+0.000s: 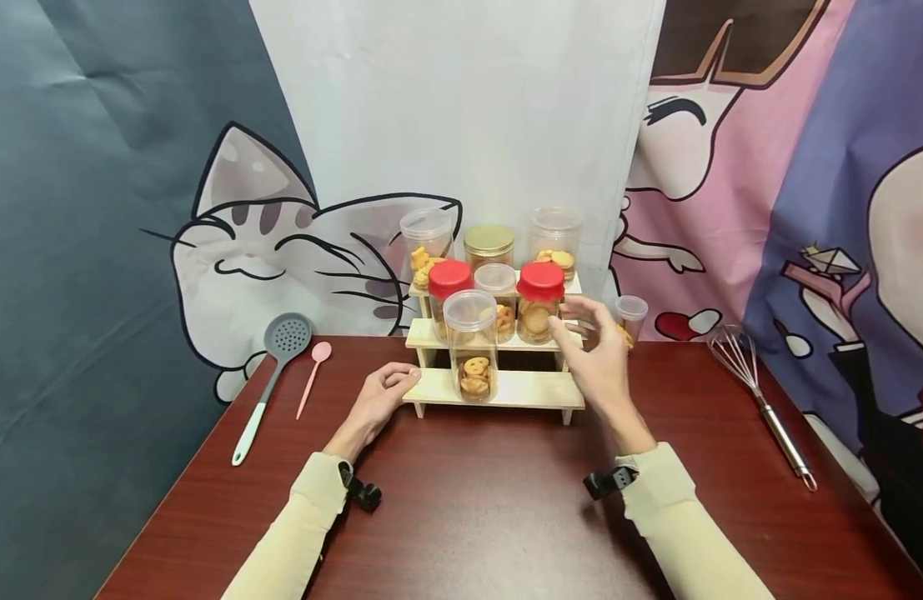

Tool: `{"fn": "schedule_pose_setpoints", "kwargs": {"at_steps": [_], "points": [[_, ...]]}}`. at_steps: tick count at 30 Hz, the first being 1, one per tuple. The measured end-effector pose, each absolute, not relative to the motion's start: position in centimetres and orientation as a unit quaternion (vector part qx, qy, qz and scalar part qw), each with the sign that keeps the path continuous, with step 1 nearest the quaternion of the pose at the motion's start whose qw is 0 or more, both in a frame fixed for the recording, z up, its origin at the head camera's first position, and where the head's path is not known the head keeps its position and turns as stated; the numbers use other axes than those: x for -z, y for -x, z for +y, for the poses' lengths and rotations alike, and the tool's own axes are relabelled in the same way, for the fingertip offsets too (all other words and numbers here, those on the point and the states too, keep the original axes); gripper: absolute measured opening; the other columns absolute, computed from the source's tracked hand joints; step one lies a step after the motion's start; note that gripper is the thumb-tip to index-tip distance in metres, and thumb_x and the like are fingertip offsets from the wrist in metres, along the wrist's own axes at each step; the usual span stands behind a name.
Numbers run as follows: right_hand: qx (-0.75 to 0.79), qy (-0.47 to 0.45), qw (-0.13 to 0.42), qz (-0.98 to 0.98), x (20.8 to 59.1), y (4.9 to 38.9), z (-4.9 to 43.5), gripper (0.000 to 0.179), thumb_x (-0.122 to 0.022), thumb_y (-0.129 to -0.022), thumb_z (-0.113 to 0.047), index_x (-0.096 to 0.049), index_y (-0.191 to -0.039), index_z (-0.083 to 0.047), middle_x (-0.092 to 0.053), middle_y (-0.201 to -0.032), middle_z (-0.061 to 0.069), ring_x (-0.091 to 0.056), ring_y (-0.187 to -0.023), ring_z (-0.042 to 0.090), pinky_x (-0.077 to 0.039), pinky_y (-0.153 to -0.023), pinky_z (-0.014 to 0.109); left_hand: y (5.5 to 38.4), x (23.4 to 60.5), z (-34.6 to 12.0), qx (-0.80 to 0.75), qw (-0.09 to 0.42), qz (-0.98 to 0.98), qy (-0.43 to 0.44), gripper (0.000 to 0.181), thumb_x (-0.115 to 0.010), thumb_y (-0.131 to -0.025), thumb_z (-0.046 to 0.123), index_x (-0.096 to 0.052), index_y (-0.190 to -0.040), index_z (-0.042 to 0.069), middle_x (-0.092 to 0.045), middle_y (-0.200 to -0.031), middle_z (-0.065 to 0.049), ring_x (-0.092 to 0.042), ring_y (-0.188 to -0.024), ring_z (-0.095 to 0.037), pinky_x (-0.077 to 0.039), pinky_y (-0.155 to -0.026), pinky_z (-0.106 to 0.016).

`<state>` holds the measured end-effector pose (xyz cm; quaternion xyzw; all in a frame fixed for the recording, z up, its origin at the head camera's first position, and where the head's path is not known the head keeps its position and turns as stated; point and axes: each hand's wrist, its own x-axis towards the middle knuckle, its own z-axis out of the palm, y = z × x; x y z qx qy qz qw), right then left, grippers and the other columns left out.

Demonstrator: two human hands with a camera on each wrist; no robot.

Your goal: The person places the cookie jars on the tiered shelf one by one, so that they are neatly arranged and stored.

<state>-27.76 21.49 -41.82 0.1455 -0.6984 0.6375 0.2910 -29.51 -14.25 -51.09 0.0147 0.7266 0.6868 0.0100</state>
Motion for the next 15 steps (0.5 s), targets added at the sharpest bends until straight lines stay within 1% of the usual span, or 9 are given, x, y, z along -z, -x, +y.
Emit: {"fn": "schedule_pose_setpoints", "kwargs": {"at_steps": [4, 6, 7, 9, 12, 15], "points": [[-0.631, -0.103, 0.334, -0.692, 41.8, 28.6, 23.6, 0.038, -0.078, -0.098, -0.004, -0.068, -0.133, 0.005, -0.076, -0.117, 0.008, -0.073, -0.101, 0.006, -0.057, -0.092, 0.016, 29.5, 51.0, -14.3, -0.692, 0.008, 0.722, -0.013, 0.029, -0.077, -0.103, 0.024, -0.073, -0.125, 0.004, -0.078, -0.094, 0.007, -0.064, -0.083, -0.008, -0.051, -0.075, -0.02], [-0.627, -0.081, 0.35, -0.691, 42.1, 29.1, 24.7, 0.036, -0.078, -0.098, -0.005, -0.069, -0.132, 0.004, -0.077, -0.114, 0.007, -0.073, -0.097, 0.005, -0.057, -0.089, 0.015, 29.5, 51.1, -14.3, -0.696, 0.008, 0.718, -0.014, 0.029, -0.077, -0.103, 0.023, -0.073, -0.124, 0.004, -0.078, -0.093, 0.008, -0.064, -0.083, -0.007, -0.051, -0.075, -0.02], [-0.624, -0.069, 0.357, -0.692, 42.3, 29.3, 25.3, 0.036, -0.078, -0.098, -0.005, -0.07, -0.131, 0.003, -0.077, -0.114, 0.007, -0.072, -0.096, 0.004, -0.056, -0.087, 0.015, 29.5, 51.1, -14.3, -0.698, 0.008, 0.716, -0.015, 0.029, -0.077, -0.103, 0.022, -0.072, -0.124, 0.003, -0.078, -0.093, 0.008, -0.064, -0.083, -0.007, -0.051, -0.075, -0.02], [-0.611, -0.046, 0.364, -0.701, 42.8, 30.0, 26.4, 0.036, -0.078, -0.098, -0.007, -0.07, -0.132, 0.002, -0.077, -0.116, 0.011, -0.072, -0.094, 0.003, -0.056, -0.085, 0.013, 29.6, 51.1, -14.3, -0.701, 0.008, 0.713, -0.016, 0.029, -0.077, -0.103, 0.021, -0.072, -0.124, 0.003, -0.078, -0.092, 0.008, -0.064, -0.082, -0.007, -0.051, -0.074, -0.02], [-0.583, -0.012, 0.367, -0.725, 43.6, 30.9, 27.9, 0.038, -0.078, -0.098, -0.011, -0.071, -0.134, -0.002, -0.076, -0.119, 0.016, -0.07, -0.094, 0.001, -0.054, -0.084, 0.011, 29.7, 51.2, -14.2, -0.696, 0.005, 0.717, -0.019, 0.029, -0.076, -0.103, 0.021, -0.072, -0.124, 0.001, -0.078, -0.092, 0.008, -0.063, -0.081, -0.007, -0.05, -0.074, -0.02], [-0.546, 0.028, 0.369, -0.751, 44.3, 31.6, 29.0, 0.04, -0.078, -0.098, -0.016, -0.071, -0.135, -0.005, -0.075, -0.123, 0.017, -0.066, -0.097, -0.002, -0.051, -0.088, 0.011, 29.6, 51.3, -14.2, -0.689, 0.002, 0.725, -0.02, 0.031, -0.077, -0.103, 0.022, -0.071, -0.125, 0.001, -0.077, -0.091, 0.007, -0.061, -0.08, -0.008, -0.048, -0.074, -0.021]]}}
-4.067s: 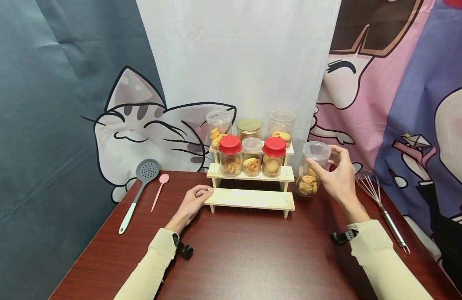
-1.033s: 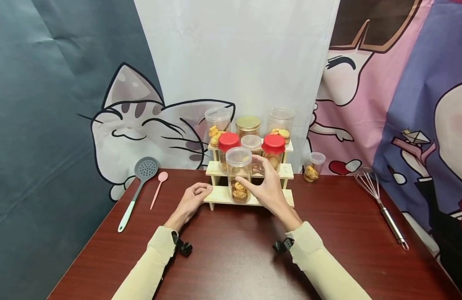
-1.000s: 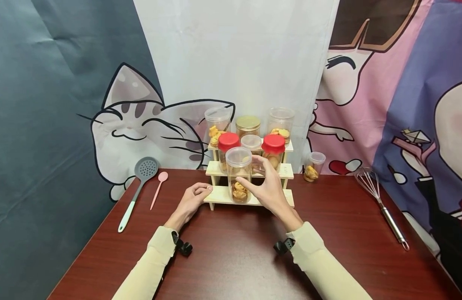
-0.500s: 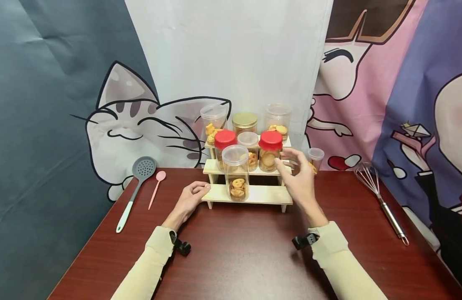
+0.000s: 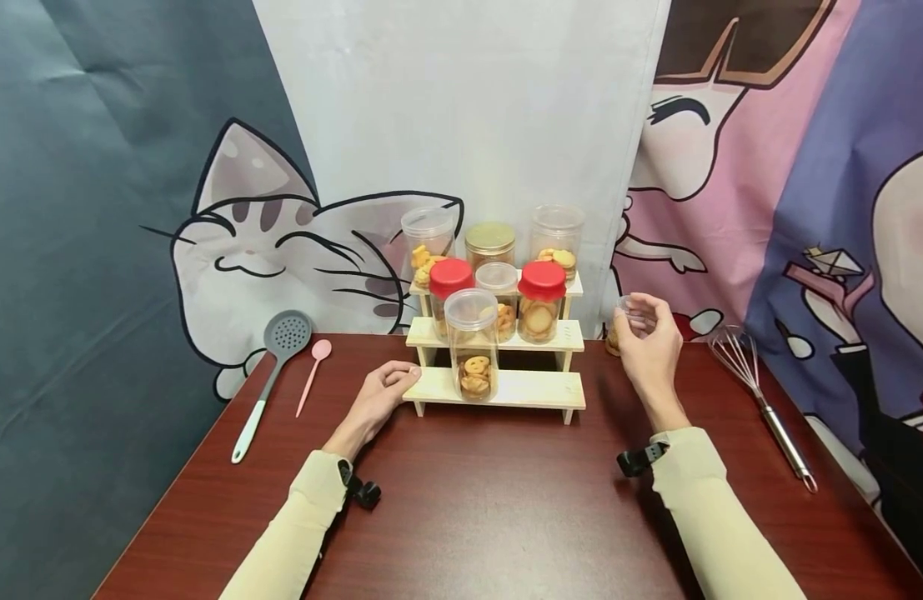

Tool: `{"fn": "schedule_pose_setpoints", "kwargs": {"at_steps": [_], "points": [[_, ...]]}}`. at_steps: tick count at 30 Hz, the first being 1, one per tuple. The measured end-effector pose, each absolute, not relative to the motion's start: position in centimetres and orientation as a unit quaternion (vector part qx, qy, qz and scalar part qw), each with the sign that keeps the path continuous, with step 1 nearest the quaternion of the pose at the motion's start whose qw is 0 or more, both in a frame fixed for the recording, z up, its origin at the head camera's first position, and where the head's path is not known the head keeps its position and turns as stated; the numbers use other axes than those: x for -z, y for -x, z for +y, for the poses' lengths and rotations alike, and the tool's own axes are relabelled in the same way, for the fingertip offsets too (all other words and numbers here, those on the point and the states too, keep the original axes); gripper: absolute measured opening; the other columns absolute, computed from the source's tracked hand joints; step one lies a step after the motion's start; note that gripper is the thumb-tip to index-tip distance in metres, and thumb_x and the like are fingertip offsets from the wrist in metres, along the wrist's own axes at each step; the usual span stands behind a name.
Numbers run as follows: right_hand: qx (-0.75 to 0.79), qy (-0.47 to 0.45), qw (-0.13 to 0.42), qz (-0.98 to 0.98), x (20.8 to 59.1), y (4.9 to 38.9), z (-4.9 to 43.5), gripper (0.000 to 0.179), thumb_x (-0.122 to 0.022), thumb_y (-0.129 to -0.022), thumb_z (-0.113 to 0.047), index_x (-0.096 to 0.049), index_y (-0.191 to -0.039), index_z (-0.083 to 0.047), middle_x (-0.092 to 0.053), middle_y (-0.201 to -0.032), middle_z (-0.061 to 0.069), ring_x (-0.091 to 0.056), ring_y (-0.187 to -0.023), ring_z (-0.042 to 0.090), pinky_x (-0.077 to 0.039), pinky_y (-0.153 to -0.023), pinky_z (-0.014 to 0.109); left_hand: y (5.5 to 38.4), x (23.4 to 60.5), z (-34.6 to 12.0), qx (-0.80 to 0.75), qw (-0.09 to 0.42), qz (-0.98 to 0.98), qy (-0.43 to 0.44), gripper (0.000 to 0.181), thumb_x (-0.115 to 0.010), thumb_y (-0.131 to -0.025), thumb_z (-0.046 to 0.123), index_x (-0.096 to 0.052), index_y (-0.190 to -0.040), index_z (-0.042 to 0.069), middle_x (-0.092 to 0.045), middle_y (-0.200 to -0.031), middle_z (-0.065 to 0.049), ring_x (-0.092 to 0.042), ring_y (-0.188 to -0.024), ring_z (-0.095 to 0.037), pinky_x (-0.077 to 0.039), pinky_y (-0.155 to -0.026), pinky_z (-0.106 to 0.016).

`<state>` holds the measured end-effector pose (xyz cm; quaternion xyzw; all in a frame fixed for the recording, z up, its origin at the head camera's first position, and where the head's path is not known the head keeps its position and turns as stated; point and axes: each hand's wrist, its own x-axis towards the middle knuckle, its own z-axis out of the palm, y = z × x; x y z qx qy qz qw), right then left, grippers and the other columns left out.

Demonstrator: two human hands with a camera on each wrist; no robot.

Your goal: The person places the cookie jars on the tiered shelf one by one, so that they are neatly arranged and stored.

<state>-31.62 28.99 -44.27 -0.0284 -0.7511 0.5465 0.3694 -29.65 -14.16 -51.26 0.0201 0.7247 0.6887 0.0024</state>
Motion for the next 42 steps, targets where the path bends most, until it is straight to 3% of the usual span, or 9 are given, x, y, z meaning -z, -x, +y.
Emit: {"fn": "schedule_pose_setpoints", "kwargs": {"at_steps": [5, 9, 12, 15, 19, 27, 36, 39, 42], "points": [[-0.482, 0.093, 0.378, -0.785, 44.7, 32.5, 30.2, 0.051, -0.08, -0.096, -0.026, -0.064, -0.141, -0.009, -0.07, -0.132, 0.012, -0.052, -0.102, -0.003, -0.038, -0.092, 0.014, 29.7, 51.2, -14.2, -0.689, 0.005, 0.725, -0.019, 0.029, -0.077, -0.103, 0.023, -0.072, -0.124, 0.002, -0.077, -0.09, 0.008, -0.06, -0.081, -0.008, -0.048, -0.074, -0.021], [-0.469, 0.116, 0.34, -0.807, 45.1, 33.3, 31.0, 0.066, -0.081, -0.095, -0.03, -0.053, -0.149, -0.006, -0.062, -0.143, 0.014, -0.057, -0.12, 0.018, -0.037, -0.101, 0.022, 29.6, 51.3, -14.2, -0.689, 0.006, 0.725, -0.02, 0.03, -0.077, -0.103, 0.023, -0.072, -0.124, 0.003, -0.077, -0.09, 0.009, -0.061, -0.081, -0.008, -0.048, -0.074, -0.021], [-0.467, 0.124, 0.296, -0.824, 45.6, 33.8, 31.6, 0.075, -0.08, -0.096, -0.034, -0.046, -0.155, -0.003, -0.057, -0.15, 0.019, -0.054, -0.137, 0.034, -0.041, -0.112, 0.035, 29.6, 51.3, -14.2, -0.69, 0.006, 0.724, -0.023, 0.031, -0.076, -0.103, 0.023, -0.072, -0.125, 0.002, -0.077, -0.088, 0.009, -0.06, -0.081, -0.008, -0.048, -0.074, -0.021], [-0.464, 0.124, 0.259, -0.838, 46.0, 34.2, 32.1, 0.08, -0.08, -0.097, -0.037, -0.043, -0.158, -0.001, -0.055, -0.154, 0.025, -0.051, -0.142, 0.041, -0.039, -0.119, 0.05, 29.5, 51.3, -14.2, -0.693, 0.008, 0.72, -0.025, 0.031, -0.076, -0.104, 0.023, -0.071, -0.125, 0.001, -0.076, -0.086, 0.009, -0.061, -0.08, -0.008, -0.049, -0.074, -0.022], [-0.46, 0.116, 0.233, -0.849, 46.4, 34.5, 32.4, 0.083, -0.08, -0.097, -0.038, -0.042, -0.159, 0.001, -0.055, -0.154, 0.028, -0.051, -0.143, 0.042, -0.038, -0.122, 0.055, 29.5, 51.3, -14.2, -0.696, 0.01, 0.717, -0.026, 0.03, -0.076, -0.104, 0.022, -0.071, -0.125, 0.001, -0.076, -0.085, 0.009, -0.061, -0.08, -0.007, -0.05, -0.074, -0.021], [-0.445, 0.108, 0.234, -0.858, 46.7, 35.1, 32.5, 0.075, -0.078, -0.098, -0.039, -0.051, -0.155, 0.002, -0.064, -0.145, 0.028, -0.058, -0.133, 0.042, -0.04, -0.117, 0.053, 29.6, 51.3, -14.3, -0.69, 0.006, 0.724, -0.029, 0.031, -0.075, -0.104, 0.022, -0.071, -0.125, 0.0, -0.075, -0.084, 0.01, -0.058, -0.08, -0.009, -0.048, -0.074, -0.021], [-0.431, 0.1, 0.231, -0.866, 47.0, 35.2, 33.0, 0.073, -0.076, -0.1, -0.041, -0.053, -0.154, 0.003, -0.065, -0.146, 0.03, -0.061, -0.131, 0.043, -0.034, -0.121, 0.054, 29.6, 51.2, -14.3, -0.692, 0.008, 0.721, -0.026, 0.031, -0.076, -0.104, 0.023, -0.072, -0.124, 0.001, -0.075, -0.085, 0.008, -0.06, -0.081, -0.009, -0.049, -0.074, -0.022], [-0.426, 0.105, 0.229, -0.869, 47.0, 35.2, 33.0, 0.073, -0.076, -0.101, -0.043, -0.053, -0.155, 0.001, -0.066, -0.146, 0.028, -0.064, -0.129, 0.04, -0.041, -0.115, 0.046, 29.6, 51.3, -14.3, -0.695, 0.007, 0.719, -0.025, 0.031, -0.076, -0.104, 0.023, -0.071, -0.125, 0.001, -0.075, -0.085, 0.008, -0.06, -0.081, -0.008, -0.05, -0.074, -0.021], [-0.42, 0.106, 0.227, -0.872, 47.0, 34.9, 33.1, 0.074, -0.076, -0.1, -0.045, -0.054, -0.155, 0.0, -0.067, -0.145, 0.026, -0.065, -0.126, 0.037, -0.045, -0.102, 0.029, 29.5, 51.2, -14.3, -0.694, 0.005, 0.72, -0.027, 0.031, -0.076, -0.104, 0.022, -0.071, -0.125, 0.0, -0.076, -0.085, 0.008, -0.061, -0.082, -0.008, -0.05, -0.075, -0.021]]}}
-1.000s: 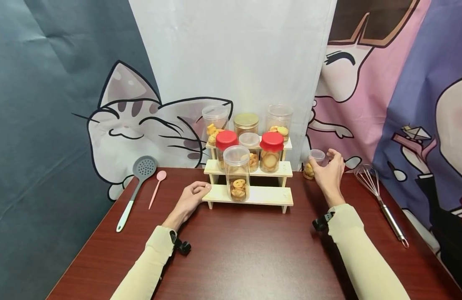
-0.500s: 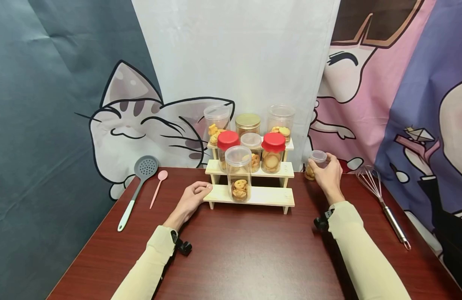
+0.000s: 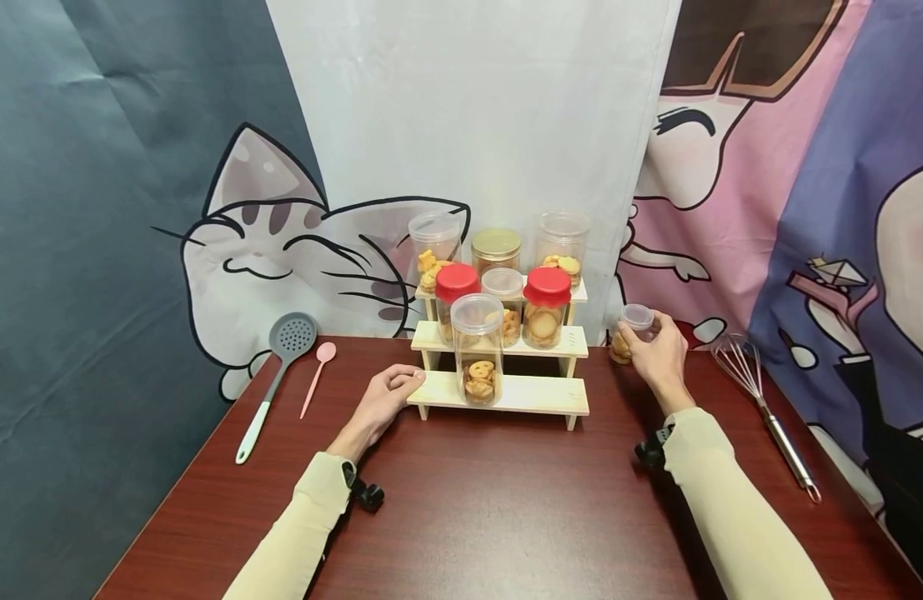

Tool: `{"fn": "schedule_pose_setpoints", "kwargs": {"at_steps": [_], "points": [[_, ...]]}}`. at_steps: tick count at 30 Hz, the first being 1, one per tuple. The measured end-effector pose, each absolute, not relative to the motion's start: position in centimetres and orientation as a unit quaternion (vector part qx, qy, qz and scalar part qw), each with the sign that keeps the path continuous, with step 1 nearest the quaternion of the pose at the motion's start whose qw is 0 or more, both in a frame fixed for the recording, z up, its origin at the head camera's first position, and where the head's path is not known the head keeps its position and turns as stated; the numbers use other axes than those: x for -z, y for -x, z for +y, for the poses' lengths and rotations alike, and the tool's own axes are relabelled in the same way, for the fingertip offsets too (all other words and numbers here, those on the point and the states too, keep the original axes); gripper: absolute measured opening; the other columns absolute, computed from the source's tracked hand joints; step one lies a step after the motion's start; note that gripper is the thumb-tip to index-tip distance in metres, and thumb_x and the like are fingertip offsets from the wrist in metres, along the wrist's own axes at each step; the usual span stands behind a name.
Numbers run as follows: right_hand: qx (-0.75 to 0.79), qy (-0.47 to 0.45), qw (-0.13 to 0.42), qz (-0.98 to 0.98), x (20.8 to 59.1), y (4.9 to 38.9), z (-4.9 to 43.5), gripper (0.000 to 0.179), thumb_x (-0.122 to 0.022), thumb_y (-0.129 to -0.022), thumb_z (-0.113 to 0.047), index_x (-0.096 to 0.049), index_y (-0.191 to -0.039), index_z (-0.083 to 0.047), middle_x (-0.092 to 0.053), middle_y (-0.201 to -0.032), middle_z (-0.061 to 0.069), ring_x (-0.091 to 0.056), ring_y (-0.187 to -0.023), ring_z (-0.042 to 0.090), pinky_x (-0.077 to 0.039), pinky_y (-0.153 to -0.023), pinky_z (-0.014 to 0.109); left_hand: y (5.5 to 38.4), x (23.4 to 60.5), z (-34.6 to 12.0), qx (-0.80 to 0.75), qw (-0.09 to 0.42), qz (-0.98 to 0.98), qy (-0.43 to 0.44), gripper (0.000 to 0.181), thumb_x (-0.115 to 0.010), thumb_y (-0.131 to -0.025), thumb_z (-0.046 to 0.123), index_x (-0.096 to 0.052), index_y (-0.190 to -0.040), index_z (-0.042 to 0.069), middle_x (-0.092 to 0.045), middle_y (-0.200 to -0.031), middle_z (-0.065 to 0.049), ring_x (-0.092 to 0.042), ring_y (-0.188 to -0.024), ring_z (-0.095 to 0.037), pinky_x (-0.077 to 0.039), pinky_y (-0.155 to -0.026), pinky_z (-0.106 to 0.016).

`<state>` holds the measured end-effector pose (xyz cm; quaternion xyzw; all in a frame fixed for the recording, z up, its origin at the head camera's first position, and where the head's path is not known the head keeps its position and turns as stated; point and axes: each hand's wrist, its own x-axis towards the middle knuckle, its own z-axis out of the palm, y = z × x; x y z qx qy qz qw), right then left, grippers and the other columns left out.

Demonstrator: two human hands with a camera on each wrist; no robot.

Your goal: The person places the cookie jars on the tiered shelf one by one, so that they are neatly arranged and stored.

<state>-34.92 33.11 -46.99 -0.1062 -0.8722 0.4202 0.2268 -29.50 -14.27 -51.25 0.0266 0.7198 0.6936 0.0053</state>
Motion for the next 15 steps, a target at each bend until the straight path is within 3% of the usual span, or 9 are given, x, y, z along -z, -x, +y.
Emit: {"fn": "schedule_pose_setpoints", "kwargs": {"at_steps": [3, 9, 15], "points": [[-0.421, 0.102, 0.229, -0.871, 46.8, 34.4, 33.1, 0.075, -0.077, -0.099, -0.048, -0.055, -0.154, -0.002, -0.068, -0.144, 0.025, -0.066, -0.125, 0.036, -0.043, -0.092, 0.017, 29.5, 51.3, -14.3, -0.691, 0.004, 0.722, -0.03, 0.031, -0.076, -0.104, 0.022, -0.072, -0.125, 0.0, -0.076, -0.085, 0.007, -0.061, -0.084, -0.009, -0.05, -0.076, -0.021], [-0.429, 0.083, 0.246, -0.865, 46.8, 33.4, 33.0, 0.072, -0.079, -0.098, -0.047, -0.058, -0.152, -0.004, -0.069, -0.142, 0.024, -0.069, -0.123, 0.035, -0.052, -0.094, 0.015, 29.5, 51.1, -14.2, -0.696, 0.013, 0.717, -0.03, 0.029, -0.075, -0.104, 0.023, -0.072, -0.124, 0.002, -0.076, -0.086, 0.007, -0.062, -0.083, -0.009, -0.05, -0.075, -0.021], [-0.434, 0.062, 0.27, -0.857, 46.8, 32.3, 32.9, 0.066, -0.083, -0.096, -0.043, -0.063, -0.147, -0.007, -0.072, -0.137, 0.02, -0.063, -0.103, -0.001, -0.044, -0.085, 0.002, 29.5, 51.1, -14.4, -0.7, 0.016, 0.714, -0.027, 0.028, -0.076, -0.104, 0.023, -0.072, -0.124, 0.002, -0.076, -0.085, 0.007, -0.062, -0.08, -0.009, -0.051, -0.074, -0.021]]}}
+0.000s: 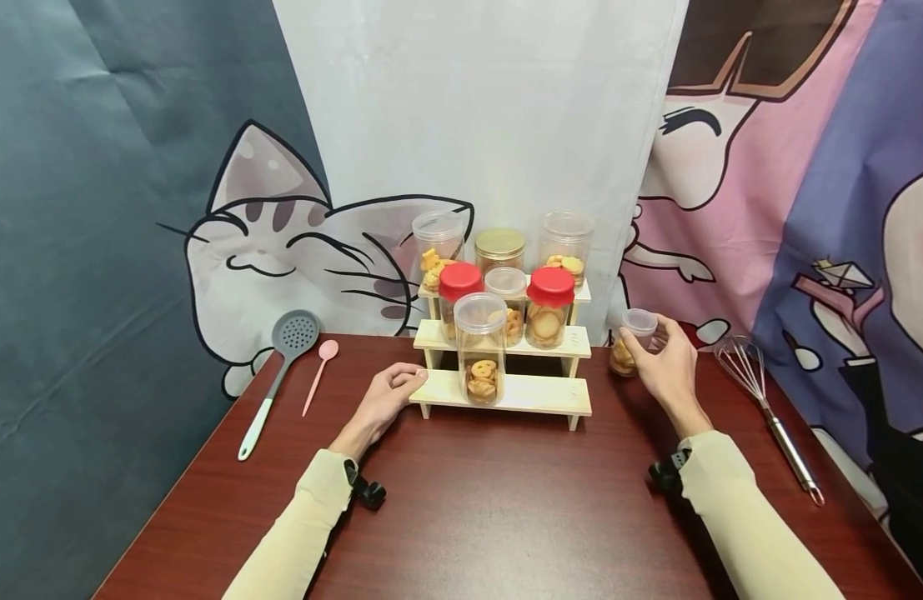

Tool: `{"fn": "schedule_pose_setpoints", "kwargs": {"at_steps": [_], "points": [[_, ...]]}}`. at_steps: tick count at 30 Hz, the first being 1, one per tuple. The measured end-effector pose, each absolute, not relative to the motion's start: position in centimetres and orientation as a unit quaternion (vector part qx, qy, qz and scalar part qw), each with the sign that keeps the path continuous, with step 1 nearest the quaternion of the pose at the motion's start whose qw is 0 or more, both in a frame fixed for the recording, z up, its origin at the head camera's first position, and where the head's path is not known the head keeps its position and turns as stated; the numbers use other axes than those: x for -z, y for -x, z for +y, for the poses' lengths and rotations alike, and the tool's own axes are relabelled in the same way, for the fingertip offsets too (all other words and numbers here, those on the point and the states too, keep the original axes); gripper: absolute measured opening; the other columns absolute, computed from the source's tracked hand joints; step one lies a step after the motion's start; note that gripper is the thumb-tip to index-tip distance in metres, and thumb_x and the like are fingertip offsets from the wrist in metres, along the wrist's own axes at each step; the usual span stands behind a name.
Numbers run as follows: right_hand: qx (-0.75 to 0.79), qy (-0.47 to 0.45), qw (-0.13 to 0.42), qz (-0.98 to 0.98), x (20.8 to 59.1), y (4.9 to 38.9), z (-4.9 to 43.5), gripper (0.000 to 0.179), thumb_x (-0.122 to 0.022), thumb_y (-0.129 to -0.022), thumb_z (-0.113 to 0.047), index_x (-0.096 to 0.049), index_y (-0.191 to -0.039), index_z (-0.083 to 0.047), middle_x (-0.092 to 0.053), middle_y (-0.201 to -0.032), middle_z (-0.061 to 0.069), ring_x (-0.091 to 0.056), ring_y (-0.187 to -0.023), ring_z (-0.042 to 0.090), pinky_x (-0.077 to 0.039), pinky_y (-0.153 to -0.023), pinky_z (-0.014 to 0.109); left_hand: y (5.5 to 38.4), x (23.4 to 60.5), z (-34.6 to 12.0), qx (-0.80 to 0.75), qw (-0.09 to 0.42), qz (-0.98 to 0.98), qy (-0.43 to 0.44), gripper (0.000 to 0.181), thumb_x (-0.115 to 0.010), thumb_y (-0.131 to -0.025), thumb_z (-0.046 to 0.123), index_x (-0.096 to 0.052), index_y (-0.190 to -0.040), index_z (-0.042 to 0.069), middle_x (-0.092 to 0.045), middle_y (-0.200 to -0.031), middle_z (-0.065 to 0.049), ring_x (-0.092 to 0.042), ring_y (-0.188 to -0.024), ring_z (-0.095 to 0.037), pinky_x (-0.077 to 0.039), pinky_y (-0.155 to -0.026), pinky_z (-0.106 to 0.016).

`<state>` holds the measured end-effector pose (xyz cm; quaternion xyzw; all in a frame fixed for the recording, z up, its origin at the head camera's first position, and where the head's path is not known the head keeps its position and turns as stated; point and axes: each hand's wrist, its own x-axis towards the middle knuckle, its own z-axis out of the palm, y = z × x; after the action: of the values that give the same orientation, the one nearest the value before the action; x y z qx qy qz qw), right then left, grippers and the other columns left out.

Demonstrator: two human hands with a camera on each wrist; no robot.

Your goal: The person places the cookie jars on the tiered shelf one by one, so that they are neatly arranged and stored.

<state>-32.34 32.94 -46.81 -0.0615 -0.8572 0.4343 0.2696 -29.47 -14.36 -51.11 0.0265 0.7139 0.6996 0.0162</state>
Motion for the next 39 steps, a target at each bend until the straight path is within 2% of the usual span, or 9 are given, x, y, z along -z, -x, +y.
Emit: {"fn": "schedule_pose_setpoints", "kwargs": {"at_steps": [2, 6, 14, 20, 26, 33, 36, 39], "points": [[-0.444, 0.049, 0.275, -0.851, 46.5, 31.9, 32.8, 0.064, -0.084, -0.095, -0.041, -0.064, -0.147, -0.008, -0.073, -0.135, 0.02, -0.059, -0.1, -0.009, -0.044, -0.086, 0.002, 29.5, 51.1, -14.4, -0.699, 0.016, 0.714, -0.026, 0.029, -0.076, -0.104, 0.022, -0.072, -0.124, 0.002, -0.076, -0.085, 0.007, -0.063, -0.08, -0.008, -0.051, -0.074, -0.021], [-0.465, 0.026, 0.281, -0.839, 45.7, 31.0, 32.3, 0.061, -0.086, -0.094, -0.034, -0.065, -0.147, -0.01, -0.072, -0.133, 0.018, -0.061, -0.098, -0.011, -0.048, -0.086, 0.003, 29.5, 51.1, -14.3, -0.697, 0.014, 0.717, -0.026, 0.029, -0.076, -0.104, 0.023, -0.072, -0.124, 0.002, -0.076, -0.086, 0.008, -0.062, -0.081, -0.008, -0.051, -0.074, -0.021], [-0.492, -0.007, 0.287, -0.822, 43.8, 28.8, 31.0, 0.057, -0.091, -0.09, -0.024, -0.068, -0.141, -0.013, -0.068, -0.113, -0.012, -0.067, -0.091, -0.008, -0.052, -0.084, 0.005, 29.5, 51.2, -14.3, -0.69, 0.007, 0.723, -0.03, 0.033, -0.076, -0.104, 0.023, -0.071, -0.126, -0.001, -0.076, -0.087, 0.005, -0.058, -0.083, -0.01, -0.047, -0.075, -0.022], [-0.496, -0.034, 0.287, -0.819, 42.4, 26.9, 29.7, 0.053, -0.09, -0.09, -0.016, -0.068, -0.138, -0.007, -0.067, -0.108, -0.022, -0.068, -0.093, -0.007, -0.052, -0.085, 0.005, 29.3, 51.1, -14.3, -0.689, 0.009, 0.724, -0.029, 0.034, -0.075, -0.104, 0.024, -0.07, -0.127, 0.0, -0.076, -0.087, 0.007, -0.06, -0.084, -0.009, -0.049, -0.076, -0.022], [-0.508, -0.077, 0.282, -0.81, 40.4, 24.4, 27.3, 0.05, -0.088, -0.09, -0.009, -0.068, -0.135, 0.0, -0.069, -0.104, -0.023, -0.068, -0.089, -0.004, -0.053, -0.081, 0.008, 29.3, 51.2, -14.3, -0.69, 0.009, 0.723, -0.027, 0.031, -0.075, -0.105, 0.023, -0.071, -0.126, 0.001, -0.076, -0.086, 0.008, -0.062, -0.082, -0.008, -0.051, -0.076, -0.022], [-0.508, -0.105, 0.276, -0.809, 40.4, 23.7, 24.7, 0.047, -0.089, -0.089, -0.008, -0.07, -0.131, -0.002, -0.071, -0.101, -0.021, -0.069, -0.087, -0.003, -0.053, -0.079, 0.01, 29.3, 51.1, -14.2, -0.691, 0.007, 0.723, -0.021, 0.029, -0.075, -0.104, 0.023, -0.072, -0.125, 0.003, -0.076, -0.087, 0.008, -0.062, -0.082, -0.009, -0.051, -0.076, -0.022], [-0.512, -0.11, 0.267, -0.809, 40.8, 23.7, 23.6, 0.046, -0.09, -0.088, -0.009, -0.071, -0.13, -0.003, -0.073, -0.101, -0.015, -0.07, -0.085, -0.002, -0.055, -0.078, 0.012, 29.2, 51.1, -14.2, -0.691, 0.009, 0.722, -0.02, 0.028, -0.075, -0.105, 0.023, -0.072, -0.125, 0.004, -0.076, -0.088, 0.007, -0.063, -0.083, -0.01, -0.051, -0.076, -0.022], [-0.517, -0.113, 0.257, -0.808, 42.0, 24.4, 22.7, 0.048, -0.092, -0.087, -0.01, -0.072, -0.13, -0.005, -0.076, -0.103, -0.003, -0.072, -0.084, 0.0, -0.056, -0.077, 0.013, 29.2, 51.1, -14.2, -0.691, 0.009, 0.722, -0.023, 0.029, -0.075, -0.105, 0.022, -0.072, -0.126, 0.002, -0.077, -0.089, 0.006, -0.063, -0.082, -0.009, -0.051, -0.076, -0.022]]}}
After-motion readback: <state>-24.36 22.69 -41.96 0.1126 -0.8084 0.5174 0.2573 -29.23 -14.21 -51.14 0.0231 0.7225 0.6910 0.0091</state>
